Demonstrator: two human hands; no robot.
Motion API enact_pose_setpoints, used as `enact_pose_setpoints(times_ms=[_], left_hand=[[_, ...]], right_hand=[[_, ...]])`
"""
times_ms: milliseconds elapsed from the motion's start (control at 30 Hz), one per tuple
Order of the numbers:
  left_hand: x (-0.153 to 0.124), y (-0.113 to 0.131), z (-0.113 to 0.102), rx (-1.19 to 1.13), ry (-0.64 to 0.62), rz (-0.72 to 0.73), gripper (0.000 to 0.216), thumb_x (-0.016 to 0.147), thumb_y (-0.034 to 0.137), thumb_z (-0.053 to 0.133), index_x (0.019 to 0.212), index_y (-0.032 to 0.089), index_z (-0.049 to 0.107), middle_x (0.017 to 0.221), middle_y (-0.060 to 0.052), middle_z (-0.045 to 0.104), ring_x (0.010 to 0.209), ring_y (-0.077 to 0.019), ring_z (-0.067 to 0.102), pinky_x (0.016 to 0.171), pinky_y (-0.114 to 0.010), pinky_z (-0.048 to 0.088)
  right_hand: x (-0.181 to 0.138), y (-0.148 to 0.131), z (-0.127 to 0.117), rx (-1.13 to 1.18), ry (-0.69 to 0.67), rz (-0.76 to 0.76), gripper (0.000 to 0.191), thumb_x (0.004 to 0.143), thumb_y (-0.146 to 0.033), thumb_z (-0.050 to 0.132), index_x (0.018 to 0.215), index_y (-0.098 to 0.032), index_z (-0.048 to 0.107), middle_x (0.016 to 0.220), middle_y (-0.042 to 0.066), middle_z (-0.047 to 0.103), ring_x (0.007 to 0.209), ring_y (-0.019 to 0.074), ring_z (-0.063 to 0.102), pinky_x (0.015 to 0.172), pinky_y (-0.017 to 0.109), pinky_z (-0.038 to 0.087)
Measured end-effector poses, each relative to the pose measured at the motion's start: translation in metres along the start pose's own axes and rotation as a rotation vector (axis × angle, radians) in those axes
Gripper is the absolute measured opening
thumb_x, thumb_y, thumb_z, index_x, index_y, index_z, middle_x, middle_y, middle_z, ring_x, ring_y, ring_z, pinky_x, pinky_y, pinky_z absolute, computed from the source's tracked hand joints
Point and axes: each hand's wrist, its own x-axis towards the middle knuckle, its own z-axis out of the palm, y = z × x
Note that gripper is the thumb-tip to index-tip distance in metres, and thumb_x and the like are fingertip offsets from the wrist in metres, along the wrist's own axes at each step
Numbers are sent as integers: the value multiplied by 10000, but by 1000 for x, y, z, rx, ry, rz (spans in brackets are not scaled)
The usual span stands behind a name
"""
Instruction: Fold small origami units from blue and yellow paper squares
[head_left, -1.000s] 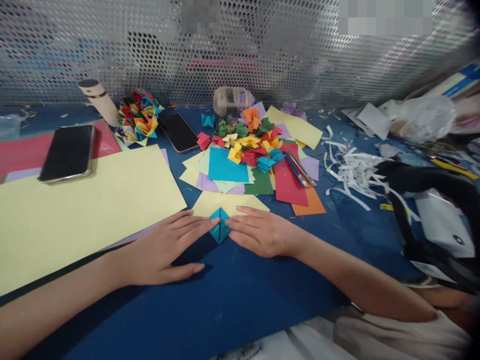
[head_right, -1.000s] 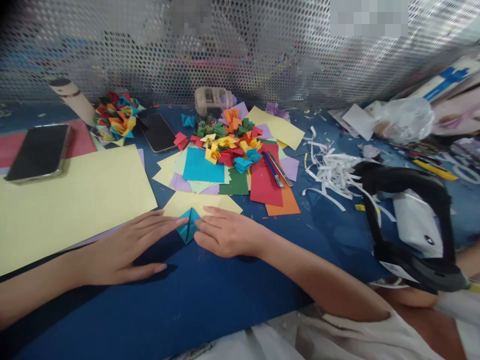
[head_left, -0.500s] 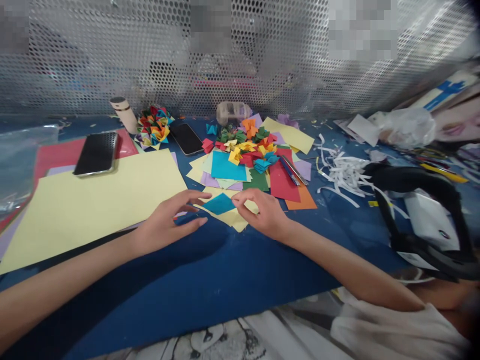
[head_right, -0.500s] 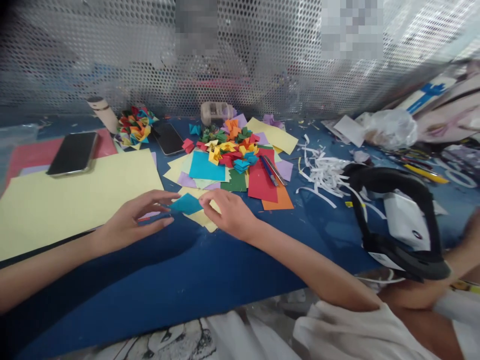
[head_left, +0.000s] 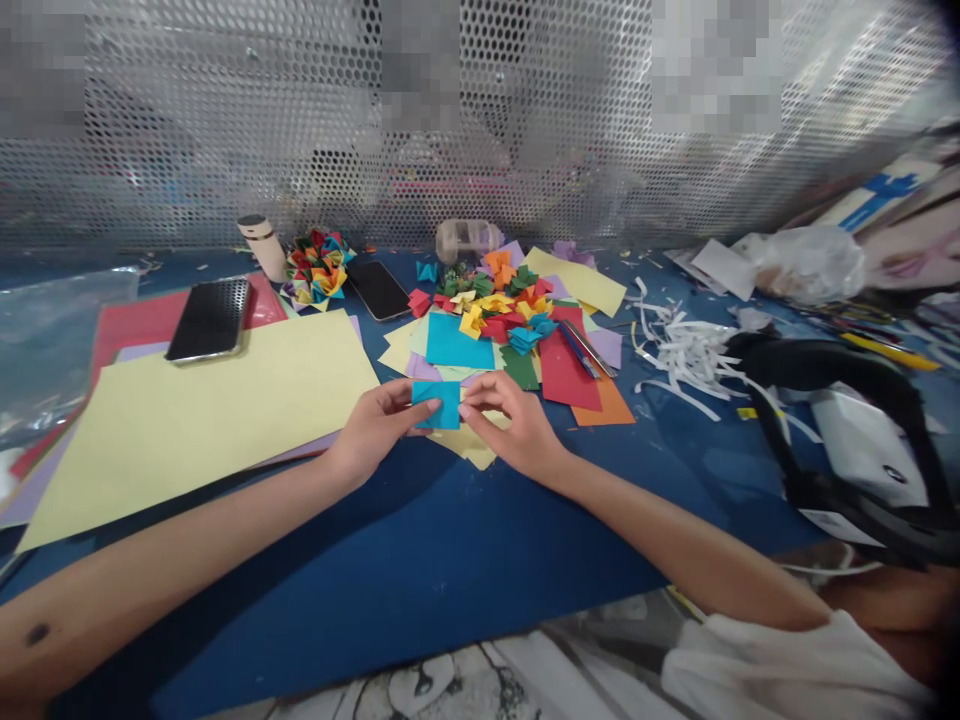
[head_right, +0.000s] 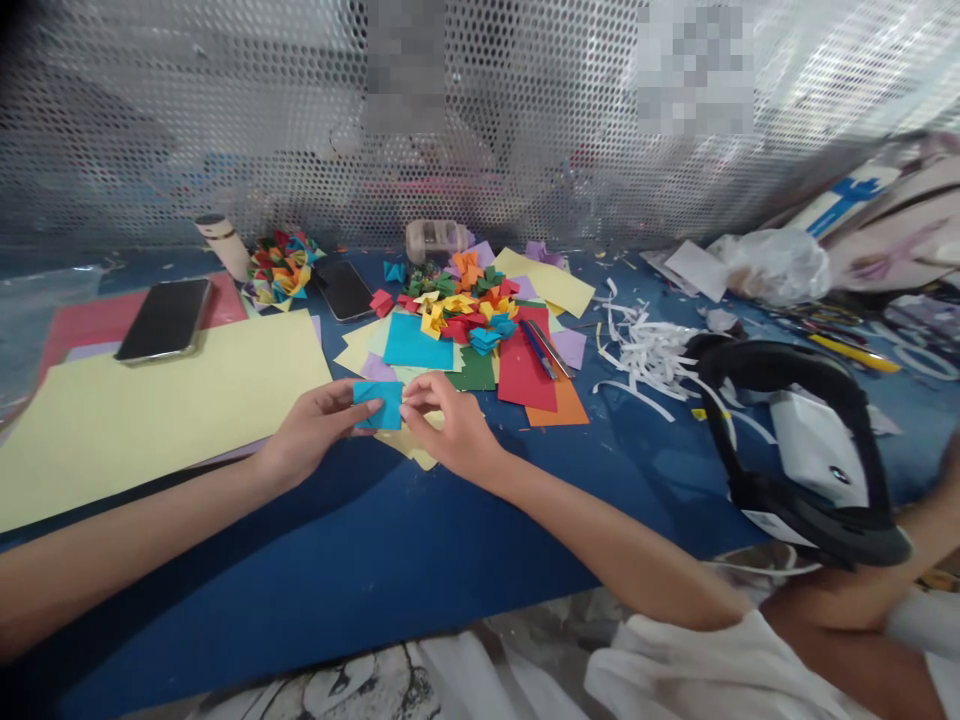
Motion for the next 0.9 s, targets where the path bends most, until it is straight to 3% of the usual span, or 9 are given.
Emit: enact_pose_setpoints(times_ms=[167,267,367,533,900], left_hand=[[0,-5,-3,28,-9,12,313,710,396,808,898,171,696,853,-17,708,769,-145,658,650,-229,572],[-2,-4,-2,46,-6,17,325,702,403,807,902,165,715,837,-25,709,737,-152,653,620,-234,568],[-3,-3,-2,52,-16,15,294,710,392,798,871,158,726,789,-26,704,690,-144,641,594,-229,559],[-4,-2,-3,41,-42,17,242,711,358,793,834,161,722,731,-9,682,634,-123,614,550,-209,536],[-7,-1,-2,71,-119,18,220,690,325,799,795,147,723,703,-17,683,615,-135,607,590,-246,533]], right_hand=[[-1,2,-1,-96,-103,-64,135,861,-202,589,969,-196,507,796,17,708,763,152,720,705,262,560],[-2,2,-4,-111,-76,-119,216,853,-201,606,1052,-183,526,851,35,712,781,156,714,720,272,568],[-1,4,-8,-163,-16,-257,265,895,-196,570,1158,-164,574,935,69,706,856,165,693,781,303,567],[3,13,-10,-373,13,-535,225,925,-274,601,1122,-181,656,956,85,710,896,192,668,774,326,569],[1,10,-18,-625,-54,-842,195,902,-240,638,1067,-139,659,882,73,721,836,178,667,786,329,574]])
